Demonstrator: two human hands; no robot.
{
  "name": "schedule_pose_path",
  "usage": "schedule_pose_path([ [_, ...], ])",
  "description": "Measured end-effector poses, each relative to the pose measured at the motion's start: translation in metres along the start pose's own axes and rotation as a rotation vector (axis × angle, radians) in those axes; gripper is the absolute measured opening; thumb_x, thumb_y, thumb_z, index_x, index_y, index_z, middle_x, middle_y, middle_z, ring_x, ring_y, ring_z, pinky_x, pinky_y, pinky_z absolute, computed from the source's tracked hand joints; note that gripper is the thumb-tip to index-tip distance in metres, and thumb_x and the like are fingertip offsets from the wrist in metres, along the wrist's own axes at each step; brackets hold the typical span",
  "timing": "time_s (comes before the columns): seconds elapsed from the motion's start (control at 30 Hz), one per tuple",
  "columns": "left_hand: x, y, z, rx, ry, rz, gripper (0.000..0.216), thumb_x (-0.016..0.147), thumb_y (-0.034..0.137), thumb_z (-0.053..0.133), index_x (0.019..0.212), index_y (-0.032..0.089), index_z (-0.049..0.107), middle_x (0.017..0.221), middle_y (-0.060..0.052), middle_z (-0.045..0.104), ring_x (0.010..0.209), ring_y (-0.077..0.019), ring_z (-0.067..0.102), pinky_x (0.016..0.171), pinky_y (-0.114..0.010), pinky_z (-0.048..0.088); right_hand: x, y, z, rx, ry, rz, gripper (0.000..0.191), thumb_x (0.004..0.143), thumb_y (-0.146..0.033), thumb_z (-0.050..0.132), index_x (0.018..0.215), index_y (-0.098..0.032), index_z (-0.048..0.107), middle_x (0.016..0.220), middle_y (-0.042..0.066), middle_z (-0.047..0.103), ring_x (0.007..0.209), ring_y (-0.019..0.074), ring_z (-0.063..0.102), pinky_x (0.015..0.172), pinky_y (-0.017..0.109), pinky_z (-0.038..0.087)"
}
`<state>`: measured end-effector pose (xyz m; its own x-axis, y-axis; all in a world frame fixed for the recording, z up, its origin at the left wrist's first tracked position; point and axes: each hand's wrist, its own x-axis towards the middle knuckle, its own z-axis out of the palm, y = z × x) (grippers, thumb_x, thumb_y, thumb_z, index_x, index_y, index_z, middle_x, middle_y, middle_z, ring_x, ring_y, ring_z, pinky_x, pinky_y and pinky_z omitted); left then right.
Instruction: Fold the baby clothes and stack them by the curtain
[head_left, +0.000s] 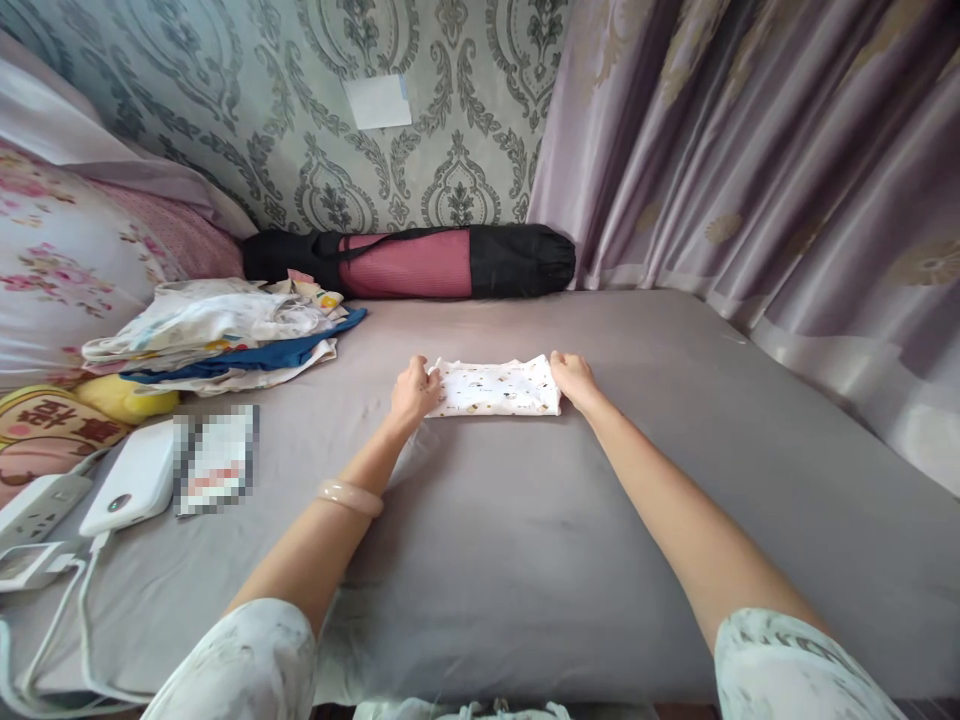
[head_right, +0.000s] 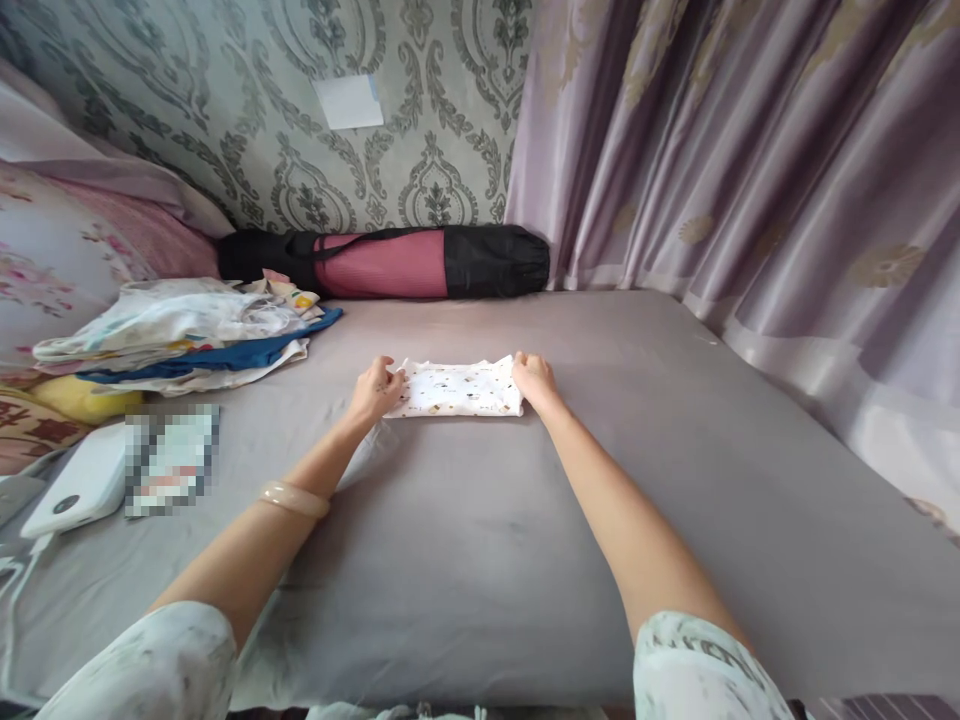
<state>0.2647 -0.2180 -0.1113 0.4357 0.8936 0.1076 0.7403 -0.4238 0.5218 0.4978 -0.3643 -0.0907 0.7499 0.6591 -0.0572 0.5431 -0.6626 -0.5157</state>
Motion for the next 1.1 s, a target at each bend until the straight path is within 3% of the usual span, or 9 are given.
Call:
schedule_pose_path([
  [0.13, -0.010, -0.003, 0.002, 0.052, -0.014, 0.034, 0.036, 0.093, 0.029, 0.039, 0.126, 0.017, 0.045, 0.103, -0.013, 0.068, 0.103, -0.0263, 0.062, 0.085, -0.036, 0.047, -0.005, 0.007, 0.003, 0.036, -0.046, 0.022, 0.037, 0.094, -0.036, 0.038, 0.098, -0.015, 0.069, 0.096, 0.013, 0.073, 0.097, 0.0253, 0.066, 0.076, 0.029, 0.049],
  [0.27, -0.019, 0.003, 0.001, 0.145, -0.017, 0.134, 0.040, 0.095, 0.026, 0.036, 0.134, 0.020, 0.043, 0.119, -0.016, 0.061, 0.106, -0.0270, 0.061, 0.085, -0.037, 0.048, -0.020, 0.005, 0.012, -0.027, 0.047, -0.018, 0.030, 0.093, -0.027, 0.041, 0.113, -0.016, 0.061, 0.110, 0.014, 0.069, 0.103, 0.0263, 0.064, 0.084, 0.033, 0.048],
  [0.37, -0.021, 0.005, -0.001, 0.206, -0.042, 0.139, 0.043, 0.096, 0.025, 0.032, 0.138, 0.023, 0.042, 0.117, -0.015, 0.060, 0.100, -0.0263, 0.064, 0.082, -0.036, 0.049, -0.032, 0.001, 0.016, -0.065, 0.088, -0.039, 0.032, 0.095, -0.025, 0.035, 0.118, -0.015, 0.055, 0.113, 0.017, 0.066, 0.103, 0.0283, 0.064, 0.084, 0.037, 0.049],
  [0.57, -0.018, 0.003, 0.001, 0.228, -0.058, 0.091, 0.037, 0.096, 0.027, 0.033, 0.122, 0.026, 0.060, 0.107, -0.012, 0.059, 0.090, -0.0237, 0.065, 0.079, -0.033, 0.049, -0.033, -0.002, 0.020, -0.157, 0.103, -0.001, 0.034, 0.093, -0.022, 0.037, 0.122, -0.011, 0.052, 0.115, 0.023, 0.063, 0.104, 0.0317, 0.064, 0.085, 0.043, 0.049],
  [0.77, -0.017, 0.005, -0.004, 0.268, -0.077, 0.078, 0.038, 0.097, 0.033, 0.033, 0.119, 0.024, 0.062, 0.109, -0.014, 0.057, 0.096, -0.0257, 0.062, 0.083, -0.037, 0.048, -0.028, -0.002, 0.010, -0.220, 0.003, 0.005, 0.037, 0.094, -0.027, 0.040, 0.122, -0.008, 0.055, 0.116, 0.026, 0.062, 0.110, 0.0345, 0.061, 0.089, 0.045, 0.047],
  [0.87, -0.021, 0.012, -0.007, 0.336, 0.034, 0.212, 0.039, 0.097, 0.036, 0.032, 0.118, 0.020, 0.062, 0.120, -0.017, 0.053, 0.111, -0.0303, 0.054, 0.091, -0.042, 0.044, -0.036, -0.009, 0.006, -0.251, 0.117, -0.141, 0.040, 0.097, -0.028, 0.033, 0.124, -0.008, 0.054, 0.124, 0.027, 0.057, 0.118, 0.0358, 0.055, 0.097, 0.049, 0.041],
  [0.93, -0.026, 0.021, -0.004, 0.340, 0.077, 0.352, 0.041, 0.098, 0.036, 0.030, 0.125, 0.019, 0.058, 0.129, -0.016, 0.052, 0.120, -0.0309, 0.048, 0.098, -0.045, 0.040, -0.043, -0.015, 0.009, -0.262, 0.171, -0.367, 0.044, 0.098, -0.028, 0.027, 0.130, -0.009, 0.051, 0.135, 0.024, 0.051, 0.128, 0.0342, 0.046, 0.105, 0.051, 0.033],
  [1.03, -0.033, 0.037, 0.006, 0.322, 0.014, 0.544, 0.045, 0.099, 0.031, 0.027, 0.134, 0.015, 0.049, 0.140, -0.014, 0.049, 0.133, -0.0299, 0.038, 0.110, -0.047, 0.029, -0.049, -0.026, 0.022, -0.281, 0.030, -0.717, 0.049, 0.098, -0.028, 0.027, 0.142, -0.013, 0.041, 0.151, 0.014, 0.037, 0.142, 0.0273, 0.028, 0.116, 0.049, 0.016],
  [1.1, -0.034, 0.043, 0.015, 0.338, -0.043, 0.583, 0.047, 0.099, 0.031, 0.027, 0.137, 0.013, 0.046, 0.145, -0.014, 0.046, 0.139, -0.0305, 0.032, 0.114, -0.050, 0.021, -0.049, -0.030, 0.032, -0.302, -0.089, -0.798, 0.053, 0.097, -0.029, 0.025, 0.147, -0.013, 0.035, 0.156, 0.010, 0.030, 0.145, 0.0247, 0.020, 0.118, 0.049, 0.009],
])
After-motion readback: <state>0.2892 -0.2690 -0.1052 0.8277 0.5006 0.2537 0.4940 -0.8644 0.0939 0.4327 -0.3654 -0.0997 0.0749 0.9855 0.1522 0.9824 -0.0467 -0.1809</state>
